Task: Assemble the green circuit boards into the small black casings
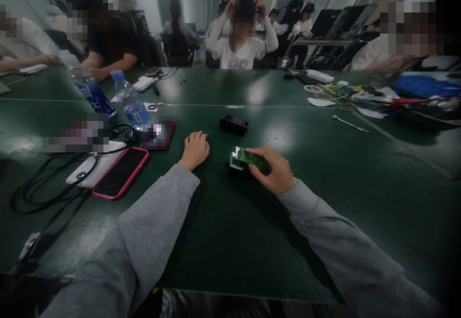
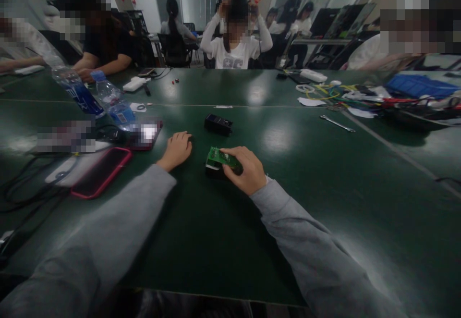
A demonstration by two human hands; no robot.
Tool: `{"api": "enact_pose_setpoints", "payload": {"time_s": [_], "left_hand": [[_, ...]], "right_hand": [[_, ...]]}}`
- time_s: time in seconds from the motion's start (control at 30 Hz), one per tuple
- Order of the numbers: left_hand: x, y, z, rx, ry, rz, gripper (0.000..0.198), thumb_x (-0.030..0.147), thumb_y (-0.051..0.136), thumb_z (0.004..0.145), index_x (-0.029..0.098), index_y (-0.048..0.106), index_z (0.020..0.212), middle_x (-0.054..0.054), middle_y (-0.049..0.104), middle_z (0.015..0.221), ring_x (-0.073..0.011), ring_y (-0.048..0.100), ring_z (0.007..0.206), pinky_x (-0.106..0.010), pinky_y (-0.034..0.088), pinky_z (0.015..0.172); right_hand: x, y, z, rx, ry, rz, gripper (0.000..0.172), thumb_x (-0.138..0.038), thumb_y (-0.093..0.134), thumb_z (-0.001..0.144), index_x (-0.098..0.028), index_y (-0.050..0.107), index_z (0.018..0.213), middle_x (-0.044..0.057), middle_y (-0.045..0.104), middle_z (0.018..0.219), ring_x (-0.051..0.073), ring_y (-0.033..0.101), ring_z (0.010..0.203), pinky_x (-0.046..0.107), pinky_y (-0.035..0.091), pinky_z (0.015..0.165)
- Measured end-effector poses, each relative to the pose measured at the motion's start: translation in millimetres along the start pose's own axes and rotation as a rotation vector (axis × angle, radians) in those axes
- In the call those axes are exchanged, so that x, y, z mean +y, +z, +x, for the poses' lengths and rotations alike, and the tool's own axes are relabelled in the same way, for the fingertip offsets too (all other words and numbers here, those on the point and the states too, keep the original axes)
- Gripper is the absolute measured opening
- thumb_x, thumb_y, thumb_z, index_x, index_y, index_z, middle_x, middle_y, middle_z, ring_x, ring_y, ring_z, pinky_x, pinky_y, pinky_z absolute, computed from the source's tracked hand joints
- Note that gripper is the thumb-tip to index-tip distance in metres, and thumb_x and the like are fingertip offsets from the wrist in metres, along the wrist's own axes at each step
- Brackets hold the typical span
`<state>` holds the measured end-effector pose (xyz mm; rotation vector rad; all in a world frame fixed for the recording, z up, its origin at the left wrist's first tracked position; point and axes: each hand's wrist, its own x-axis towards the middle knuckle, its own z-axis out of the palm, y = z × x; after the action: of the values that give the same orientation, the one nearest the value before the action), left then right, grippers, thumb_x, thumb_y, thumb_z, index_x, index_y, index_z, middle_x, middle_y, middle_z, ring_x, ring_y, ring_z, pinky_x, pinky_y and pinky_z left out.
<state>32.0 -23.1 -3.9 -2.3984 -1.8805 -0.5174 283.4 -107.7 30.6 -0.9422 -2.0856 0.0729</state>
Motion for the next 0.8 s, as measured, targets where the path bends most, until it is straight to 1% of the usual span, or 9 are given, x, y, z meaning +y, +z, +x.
{"api": "enact_pose_setpoints", "payload": {"time_s": [0.07,0.13,0.27,0.33,0.5,0.6,0.67,0.73,0.8], "left_hand": [[1,-0.7,0,0.0,-0.003,0.005,0.042,0.027,0.034,0.096,0.015,0.052,0.131,-0.013,0.049,0.143,-0.0262,0.041,0.132,-0.045,0.036,0.109],[2,-1.6,0,-0.002,-0.016,0.014,0.041,0.026,0.035,0.095,0.016,0.053,0.131,-0.012,0.049,0.144,-0.0262,0.041,0.132,-0.045,0.036,0.109],[3,-2.0,0,-0.004,-0.018,0.018,0.041,0.025,0.034,0.095,0.016,0.053,0.13,-0.012,0.049,0.143,-0.0261,0.041,0.132,-0.045,0.036,0.109],[2,-1.1,0,-0.001,-0.013,0.013,0.041,0.026,0.033,0.095,0.015,0.053,0.131,-0.013,0.049,0.143,-0.0263,0.041,0.132,-0.045,0.036,0.109],[0,1.6,1,0.006,-0.005,0.006,0.042,0.026,0.033,0.096,0.015,0.052,0.131,-0.013,0.049,0.143,-0.0267,0.041,0.132,-0.046,0.036,0.109],[0,2.1,1,0.008,-0.006,0.01,0.042,0.026,0.032,0.096,0.015,0.052,0.131,-0.013,0.049,0.143,-0.0263,0.041,0.132,-0.046,0.036,0.109],[0,2.0,1,0.011,-0.001,0.011,0.042,0.026,0.033,0.096,0.015,0.052,0.131,-0.013,0.049,0.143,-0.0264,0.041,0.131,-0.045,0.036,0.109],[0,1.7,1,0.011,0.001,0.012,0.042,0.026,0.033,0.096,0.015,0.052,0.131,-0.013,0.049,0.142,-0.0265,0.041,0.131,-0.045,0.036,0.109],[0,1.3,1,0.008,-0.002,0.014,0.042,0.026,0.033,0.096,0.015,0.053,0.131,-0.012,0.05,0.142,-0.0264,0.042,0.131,-0.045,0.036,0.108]], "right_hand": [[1,-1,1,-0.039,-0.017,-0.007,0.034,-0.025,0.061,0.083,-0.024,0.062,0.117,0.007,0.067,0.103,0.025,0.063,0.093,0.045,0.054,0.082],[4,-1,2,-0.105,-0.012,0.009,0.033,-0.026,0.061,0.082,-0.025,0.063,0.115,0.007,0.066,0.104,0.026,0.062,0.095,0.047,0.053,0.084],[8,-1,1,-0.259,0.016,0.134,0.042,-0.03,0.061,0.085,-0.027,0.058,0.126,0.009,0.06,0.119,0.027,0.058,0.109,0.05,0.051,0.093],[9,-2,-1,-0.311,0.034,0.176,0.046,-0.032,0.061,0.086,-0.029,0.055,0.131,0.009,0.057,0.125,0.028,0.056,0.114,0.052,0.05,0.095],[12,-3,-3,-0.298,0.076,0.236,0.047,-0.034,0.062,0.085,-0.029,0.054,0.131,0.009,0.054,0.128,0.03,0.051,0.12,0.056,0.044,0.102],[17,-7,-3,-0.275,0.16,0.375,0.045,-0.038,0.052,0.09,-0.032,0.049,0.134,0.006,0.051,0.135,0.029,0.046,0.127,0.056,0.042,0.103],[20,-10,-2,-0.224,0.226,0.419,0.043,-0.041,0.049,0.092,-0.034,0.047,0.134,0.005,0.049,0.138,0.029,0.045,0.13,0.055,0.042,0.104],[22,-12,-1,-0.181,0.252,0.385,0.044,-0.044,0.052,0.091,-0.036,0.047,0.134,0.004,0.049,0.138,0.029,0.044,0.13,0.055,0.042,0.104],[21,-12,-3,-0.214,0.217,0.324,0.051,-0.049,0.06,0.087,-0.035,0.047,0.135,0.006,0.047,0.137,0.031,0.044,0.129,0.056,0.042,0.103]]}}
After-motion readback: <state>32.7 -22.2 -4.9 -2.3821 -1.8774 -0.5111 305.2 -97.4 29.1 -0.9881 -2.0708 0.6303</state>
